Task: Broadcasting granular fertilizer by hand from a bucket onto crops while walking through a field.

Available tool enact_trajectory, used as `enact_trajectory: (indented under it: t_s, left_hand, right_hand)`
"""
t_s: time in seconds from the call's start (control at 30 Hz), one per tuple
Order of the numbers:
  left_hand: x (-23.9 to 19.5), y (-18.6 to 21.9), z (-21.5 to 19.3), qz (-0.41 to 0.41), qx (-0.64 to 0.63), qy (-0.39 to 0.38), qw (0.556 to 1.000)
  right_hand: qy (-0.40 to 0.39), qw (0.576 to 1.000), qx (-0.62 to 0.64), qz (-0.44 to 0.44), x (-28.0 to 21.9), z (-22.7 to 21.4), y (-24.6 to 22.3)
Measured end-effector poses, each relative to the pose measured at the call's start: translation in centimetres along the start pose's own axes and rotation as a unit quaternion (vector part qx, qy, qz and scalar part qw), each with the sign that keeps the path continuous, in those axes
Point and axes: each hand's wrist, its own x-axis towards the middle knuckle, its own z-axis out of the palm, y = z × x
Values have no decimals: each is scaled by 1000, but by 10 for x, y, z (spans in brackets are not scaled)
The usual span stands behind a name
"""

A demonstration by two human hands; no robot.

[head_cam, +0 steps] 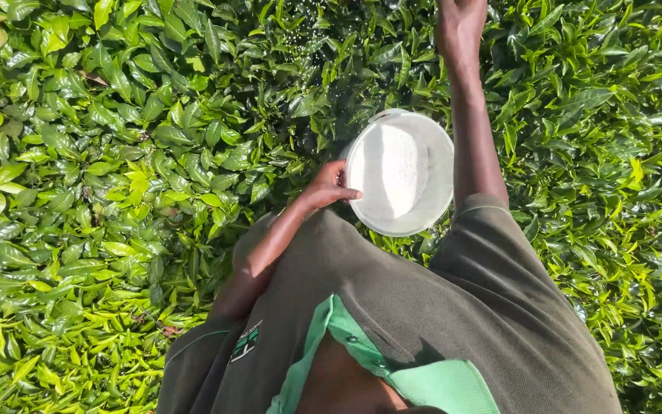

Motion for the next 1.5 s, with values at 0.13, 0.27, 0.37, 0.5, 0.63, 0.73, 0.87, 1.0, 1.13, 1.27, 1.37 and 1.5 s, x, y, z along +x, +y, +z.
enact_trajectory:
  t_s: [0.13,0.27,0.37,0.5,0.63,0.73,0.87,1.0,1.13,1.27,1.37,1.5]
  left_hand:
    - [7,-28,-14,-10,38,20,999]
    - [-2,-11,-10,16,-32,14,999]
    - [2,-18,-8,-2,-36,13,999]
    - [-4,-2,-3,9,-31,6,999]
    - [-11,-7,-16,-14,-17,-2,1000]
    - [-8,-23,-39,5,5,6,1000]
    - [-9,-23,-71,53,75,55,994]
    - [-4,11,-93,22,39,69,997]
    - [2,87,-103,50,22,42,998]
    - [42,148,-114,124,58,-1,991]
    - [70,215,-119,158,81,-24,984]
    - [134,220,-128,216,118,-37,968]
  right_hand:
    - [16,996,42,80,-66,18,-37]
    - [82,949,-148,267,-180,-1,-10]
    - [64,933,-104,339,-231,-34,-26]
    - [42,918,-123,375,-299,-45,63]
    - [108,897,-17,429,-305,-44,9]
    - [131,865,181,450,-287,-48,-30]
    - [63,895,109,427,-257,-31,-67]
    - [54,892,94,439,-197,-22,-103]
    - [67,910,123,391,-144,-24,-136]
    - [124,903,178,370,-94,-22,-116]
    - [163,897,226,343,-52,-26,-90]
    - [212,890,261,308,-7,-27,-103]
